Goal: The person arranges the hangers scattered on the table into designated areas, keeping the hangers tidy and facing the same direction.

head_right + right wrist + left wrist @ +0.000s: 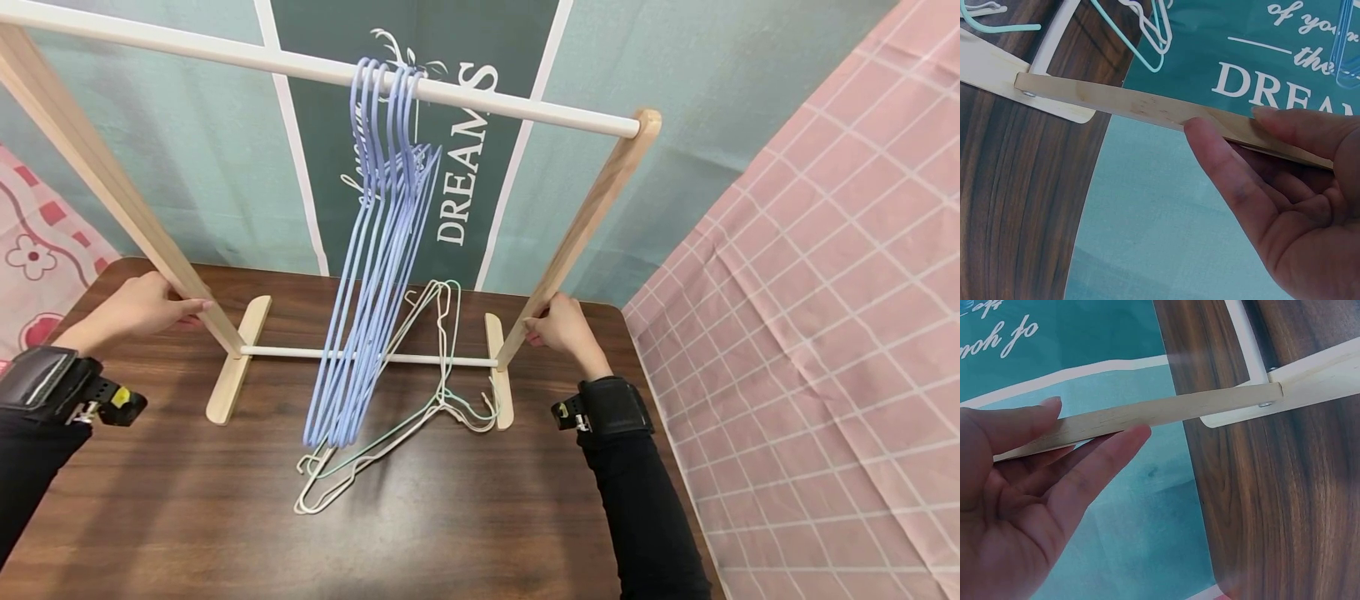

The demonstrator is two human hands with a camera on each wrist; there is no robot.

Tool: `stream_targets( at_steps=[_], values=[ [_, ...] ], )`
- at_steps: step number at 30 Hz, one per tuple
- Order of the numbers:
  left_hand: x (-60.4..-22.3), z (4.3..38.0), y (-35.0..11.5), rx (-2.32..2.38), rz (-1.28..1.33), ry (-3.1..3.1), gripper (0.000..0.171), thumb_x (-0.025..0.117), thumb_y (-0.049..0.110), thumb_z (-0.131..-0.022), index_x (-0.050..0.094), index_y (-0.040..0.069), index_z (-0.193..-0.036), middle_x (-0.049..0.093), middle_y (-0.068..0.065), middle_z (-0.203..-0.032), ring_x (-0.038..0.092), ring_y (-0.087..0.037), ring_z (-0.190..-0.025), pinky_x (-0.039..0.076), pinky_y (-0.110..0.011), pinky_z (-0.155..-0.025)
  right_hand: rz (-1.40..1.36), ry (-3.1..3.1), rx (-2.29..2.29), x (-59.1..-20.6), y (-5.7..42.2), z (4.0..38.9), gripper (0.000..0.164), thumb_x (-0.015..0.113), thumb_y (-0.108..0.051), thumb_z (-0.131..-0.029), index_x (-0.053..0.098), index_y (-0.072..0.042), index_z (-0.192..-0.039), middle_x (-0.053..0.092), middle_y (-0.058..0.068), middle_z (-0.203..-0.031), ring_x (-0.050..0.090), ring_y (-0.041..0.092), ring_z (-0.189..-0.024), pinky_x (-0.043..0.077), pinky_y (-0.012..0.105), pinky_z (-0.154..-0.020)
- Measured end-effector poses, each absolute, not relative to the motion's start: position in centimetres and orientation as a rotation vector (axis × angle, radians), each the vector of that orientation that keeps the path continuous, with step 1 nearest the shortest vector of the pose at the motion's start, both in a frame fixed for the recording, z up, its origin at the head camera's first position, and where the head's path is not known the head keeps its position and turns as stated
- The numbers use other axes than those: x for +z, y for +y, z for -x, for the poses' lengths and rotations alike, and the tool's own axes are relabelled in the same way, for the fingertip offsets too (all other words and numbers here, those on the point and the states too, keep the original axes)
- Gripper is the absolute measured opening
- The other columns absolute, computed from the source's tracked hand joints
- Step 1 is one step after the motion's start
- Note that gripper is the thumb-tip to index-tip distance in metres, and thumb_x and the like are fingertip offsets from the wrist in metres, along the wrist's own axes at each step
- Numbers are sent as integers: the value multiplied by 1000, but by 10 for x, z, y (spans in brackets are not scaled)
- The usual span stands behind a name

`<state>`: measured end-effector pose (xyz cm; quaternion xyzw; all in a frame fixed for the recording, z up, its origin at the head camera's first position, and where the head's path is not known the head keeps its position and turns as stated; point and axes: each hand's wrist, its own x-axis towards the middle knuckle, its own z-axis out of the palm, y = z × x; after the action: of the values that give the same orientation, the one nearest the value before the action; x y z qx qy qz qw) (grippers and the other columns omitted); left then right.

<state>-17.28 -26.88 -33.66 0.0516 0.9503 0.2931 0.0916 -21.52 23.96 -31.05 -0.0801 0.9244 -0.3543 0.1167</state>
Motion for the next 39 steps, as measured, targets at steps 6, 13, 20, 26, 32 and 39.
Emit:
stream_targets(
  at_steps=[6,13,20,26,32,39],
  values=[
    [-336,173,-267,864,-160,2832,34,54,18,-92,59,-15,-89,59,0,-57,55,-11,-51,40,-25,-45,231,2704,-1040,-310,240,215,27,55,-1,-90,48,17,-109,61,33,-91,66,32,-75,57,29,-61],
    [-337,174,-269,869,-160,2818,35,54,19,-93,58,-16,-90,60,-1,-58,55,-12,-52,40,-26,-46,241,2705,-1026,-311,240,215,27,56,-1,-90,49,17,-108,61,32,-91,66,32,-74,57,29,-60],
    [-338,174,-270,867,-160,2815,36,53,18,-93,57,-18,-93,61,-3,-59,57,-12,-52,42,-27,-46,235,2713,-1010,-311,241,216,27,56,-2,-90,50,17,-108,62,32,-90,67,31,-72,57,29,-60],
    [-338,174,-270,872,-151,2812,38,53,19,-94,56,-19,-96,62,-6,-61,58,-13,-54,44,-27,-47,244,2720,-1004,-311,241,217,27,56,-2,-89,50,17,-108,62,31,-89,67,30,-72,57,28,-59],
    [-338,174,-270,865,-151,2817,37,53,18,-94,56,-19,-95,62,-5,-61,58,-12,-54,43,-27,-47,238,2710,-1023,-312,241,217,27,56,-2,-89,49,17,-108,62,31,-89,67,30,-72,57,28,-60],
    [-338,175,-270,872,-142,2806,38,53,18,-94,56,-20,-97,63,-8,-63,59,-13,-55,45,-27,-47,227,2709,-1014,-311,241,217,27,56,-2,-90,50,17,-108,62,31,-89,67,30,-72,57,28,-60]
  ],
)
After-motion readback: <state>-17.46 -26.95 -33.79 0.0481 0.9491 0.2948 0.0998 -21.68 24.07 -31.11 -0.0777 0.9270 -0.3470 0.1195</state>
